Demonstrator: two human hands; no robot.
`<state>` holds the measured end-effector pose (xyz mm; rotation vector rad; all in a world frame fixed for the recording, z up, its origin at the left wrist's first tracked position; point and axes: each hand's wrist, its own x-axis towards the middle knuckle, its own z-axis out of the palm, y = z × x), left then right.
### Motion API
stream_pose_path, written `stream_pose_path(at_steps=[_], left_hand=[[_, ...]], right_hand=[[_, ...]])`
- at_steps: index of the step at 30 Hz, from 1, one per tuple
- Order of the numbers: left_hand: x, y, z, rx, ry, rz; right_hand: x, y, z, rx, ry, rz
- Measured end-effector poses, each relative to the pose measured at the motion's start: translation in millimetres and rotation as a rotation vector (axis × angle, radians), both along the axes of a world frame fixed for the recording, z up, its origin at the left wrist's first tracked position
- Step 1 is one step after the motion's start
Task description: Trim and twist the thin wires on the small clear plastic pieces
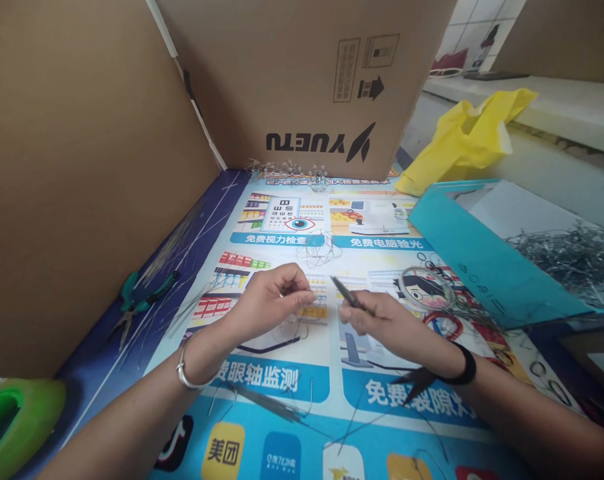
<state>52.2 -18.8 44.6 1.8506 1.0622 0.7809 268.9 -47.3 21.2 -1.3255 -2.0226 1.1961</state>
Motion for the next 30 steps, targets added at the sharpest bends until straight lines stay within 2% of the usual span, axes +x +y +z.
stream_pose_path(at_steps=[3, 6, 8, 13, 16, 18, 21, 23, 26, 30], left_hand=[[3, -5, 2.1, 0.130, 0.130, -0.032], [5, -10, 2.7, 0.260, 0.211, -0.046], [4, -13, 3.3, 0.341, 0.251, -0.028], [-2, -12, 9.0, 0.491, 0.293, 0.032], [-6, -9, 13.5, 0.504, 0.296, 0.001], [-9, -6, 15.0, 0.484, 0.290, -0.029], [-15, 1, 12.8, 0.472, 0.285, -0.004], [-19, 6, 9.0, 0.480, 0.306, 0.004], [-25, 11, 3.8, 0.484, 0.379, -0.053], [-28, 12, 0.2, 0.424, 0.495, -0.122]], right_hand=[[-3, 1, 11.6, 0.059, 0.037, -0.085], [-15, 1, 25.9, 0.110, 0.018, -0.027], [-24, 2, 33.0, 0.172, -0.024, -0.045], [-39, 10, 41.5, 0.288, -0.061, -0.038], [-39, 16, 42.1, 0.342, -0.047, 0.000], [-37, 20, 38.2, 0.355, -0.002, 0.010], [-30, 25, 23.3, 0.359, 0.048, -0.031], [-26, 28, 9.3, 0.331, 0.048, -0.092], [-26, 31, -11.5, 0.263, 0.120, -0.186], [-29, 35, -27.9, 0.213, 0.244, -0.297]])
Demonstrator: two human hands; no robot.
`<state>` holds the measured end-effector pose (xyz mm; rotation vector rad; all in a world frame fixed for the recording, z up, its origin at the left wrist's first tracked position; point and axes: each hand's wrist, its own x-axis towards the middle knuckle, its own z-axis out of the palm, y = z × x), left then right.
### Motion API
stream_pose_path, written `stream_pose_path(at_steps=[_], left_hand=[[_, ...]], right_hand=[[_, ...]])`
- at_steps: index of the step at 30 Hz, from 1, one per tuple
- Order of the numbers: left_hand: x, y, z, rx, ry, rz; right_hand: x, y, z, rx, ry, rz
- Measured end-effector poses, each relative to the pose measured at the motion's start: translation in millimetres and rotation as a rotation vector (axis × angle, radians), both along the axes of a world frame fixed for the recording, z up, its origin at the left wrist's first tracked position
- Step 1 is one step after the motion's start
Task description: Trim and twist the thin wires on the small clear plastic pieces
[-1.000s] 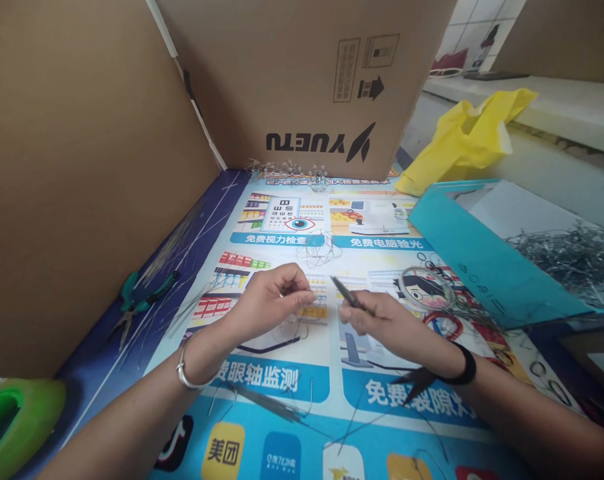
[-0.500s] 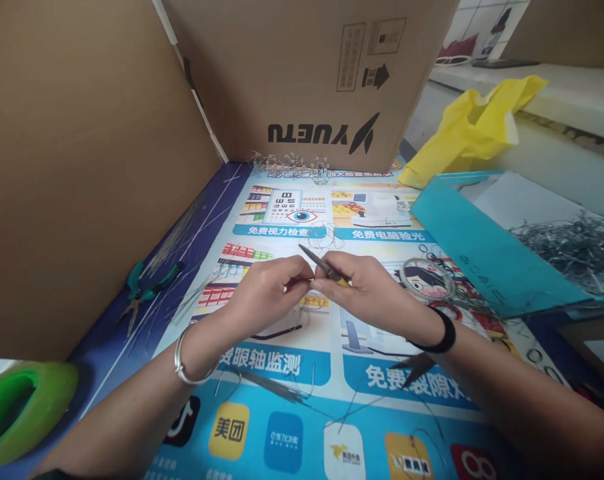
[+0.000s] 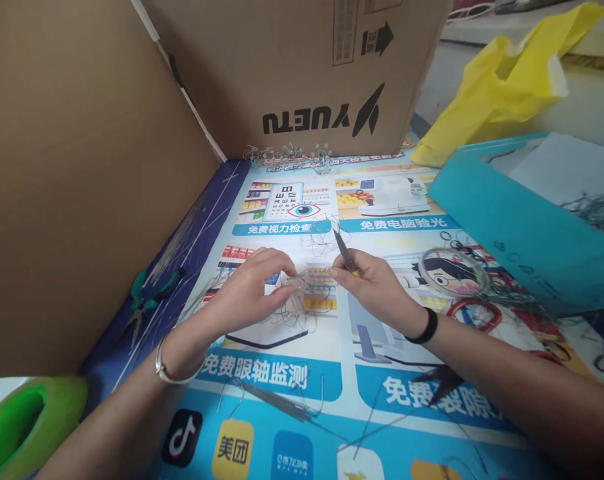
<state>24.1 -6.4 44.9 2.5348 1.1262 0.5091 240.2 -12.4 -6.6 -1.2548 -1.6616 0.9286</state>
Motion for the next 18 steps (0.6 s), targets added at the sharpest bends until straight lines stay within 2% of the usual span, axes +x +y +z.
stream_pose_path(at_steps=[3, 7, 11, 18], left_hand=[[2, -4, -5.8, -0.032, 0.096, -0.017], [9, -8, -18.3, -0.001, 0.160, -0.004], [13, -6, -25.8, 0.023, 0.152, 0.011], [13, -2, -27.3, 0.008, 0.078, 0.027]], right_hand=[[0, 3, -3.5, -0.014, 0.080, -0.037], [1, 5, -4.5, -0.025, 0.126, -0.041], [1, 5, -4.6, -0.020, 0.117, -0.012], [1, 5, -5.1, -0.011, 0.095, 0.025]])
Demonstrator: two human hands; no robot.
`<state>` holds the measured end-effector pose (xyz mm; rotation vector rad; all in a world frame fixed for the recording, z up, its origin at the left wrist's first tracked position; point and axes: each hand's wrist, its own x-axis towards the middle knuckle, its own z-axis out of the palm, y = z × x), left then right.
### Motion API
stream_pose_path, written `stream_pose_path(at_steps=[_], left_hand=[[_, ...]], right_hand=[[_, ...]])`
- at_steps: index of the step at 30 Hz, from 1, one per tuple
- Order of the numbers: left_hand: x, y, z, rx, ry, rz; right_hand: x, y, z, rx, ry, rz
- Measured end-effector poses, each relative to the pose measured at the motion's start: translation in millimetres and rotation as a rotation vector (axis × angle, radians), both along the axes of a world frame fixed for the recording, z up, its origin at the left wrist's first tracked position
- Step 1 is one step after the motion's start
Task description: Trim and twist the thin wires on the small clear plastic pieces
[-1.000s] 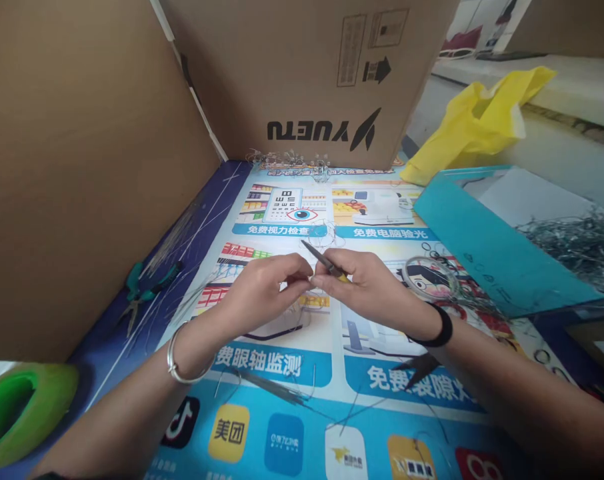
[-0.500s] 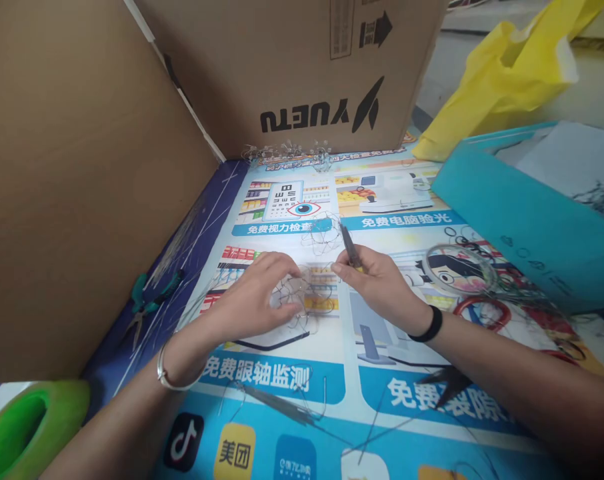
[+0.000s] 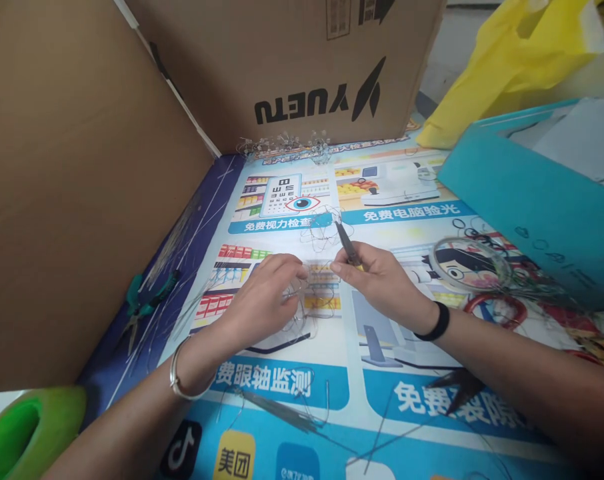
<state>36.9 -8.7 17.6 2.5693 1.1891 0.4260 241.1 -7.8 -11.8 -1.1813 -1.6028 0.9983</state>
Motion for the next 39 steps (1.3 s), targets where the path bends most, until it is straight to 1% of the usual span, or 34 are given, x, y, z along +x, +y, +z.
stream_pose_path(at_steps=[10, 16, 27, 39], left_hand=[[-3.0, 3.6, 0.9, -0.009, -0.087, 0.040], [-3.5, 2.4, 2.0, 0.004, -0.074, 0.084], [-4.5, 2.8, -0.7, 0.081, -0.070, 0.081], [-5.3, 1.1, -0.9, 0.132, -0.027, 0.123]], right_hand=[[1.0, -0.3, -0.2, -0.025, -0.027, 0.031], [0.5, -0.7, -0.7, -0.022, -0.047, 0.039], [0.5, -1.4, 1.5, -0.022, -0.065, 0.043], [0.4, -1.4, 3.0, -0.029, -0.078, 0.045]])
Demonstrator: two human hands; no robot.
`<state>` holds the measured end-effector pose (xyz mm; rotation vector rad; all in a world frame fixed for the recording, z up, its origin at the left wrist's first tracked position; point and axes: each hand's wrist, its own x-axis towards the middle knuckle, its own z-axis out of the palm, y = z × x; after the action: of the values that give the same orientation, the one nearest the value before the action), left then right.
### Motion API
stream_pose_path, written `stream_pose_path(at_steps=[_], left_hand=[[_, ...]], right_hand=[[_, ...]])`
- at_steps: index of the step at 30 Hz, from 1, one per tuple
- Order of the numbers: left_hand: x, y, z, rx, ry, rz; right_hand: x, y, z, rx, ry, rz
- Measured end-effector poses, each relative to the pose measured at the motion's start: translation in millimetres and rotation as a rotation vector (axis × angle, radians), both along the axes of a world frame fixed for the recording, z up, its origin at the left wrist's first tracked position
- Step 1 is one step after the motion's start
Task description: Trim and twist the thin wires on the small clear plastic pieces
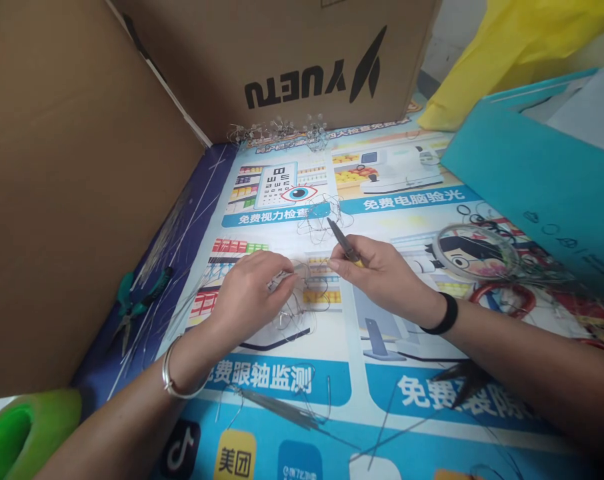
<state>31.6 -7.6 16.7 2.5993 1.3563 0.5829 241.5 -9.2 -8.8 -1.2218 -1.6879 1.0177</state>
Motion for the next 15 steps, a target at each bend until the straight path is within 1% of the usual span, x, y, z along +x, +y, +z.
stream_pose_path(at_steps=[6, 15], left_hand=[[0.1, -0.2, -0.4, 0.010, 0.001, 0.018], [1.3, -0.7, 3.7, -0.075, -0.052, 0.035]], right_hand=[[0.4, 0.4, -1.4, 0.012, 0.003, 0.010], [0.3, -0.4, -1.9, 0.043, -0.026, 0.024]])
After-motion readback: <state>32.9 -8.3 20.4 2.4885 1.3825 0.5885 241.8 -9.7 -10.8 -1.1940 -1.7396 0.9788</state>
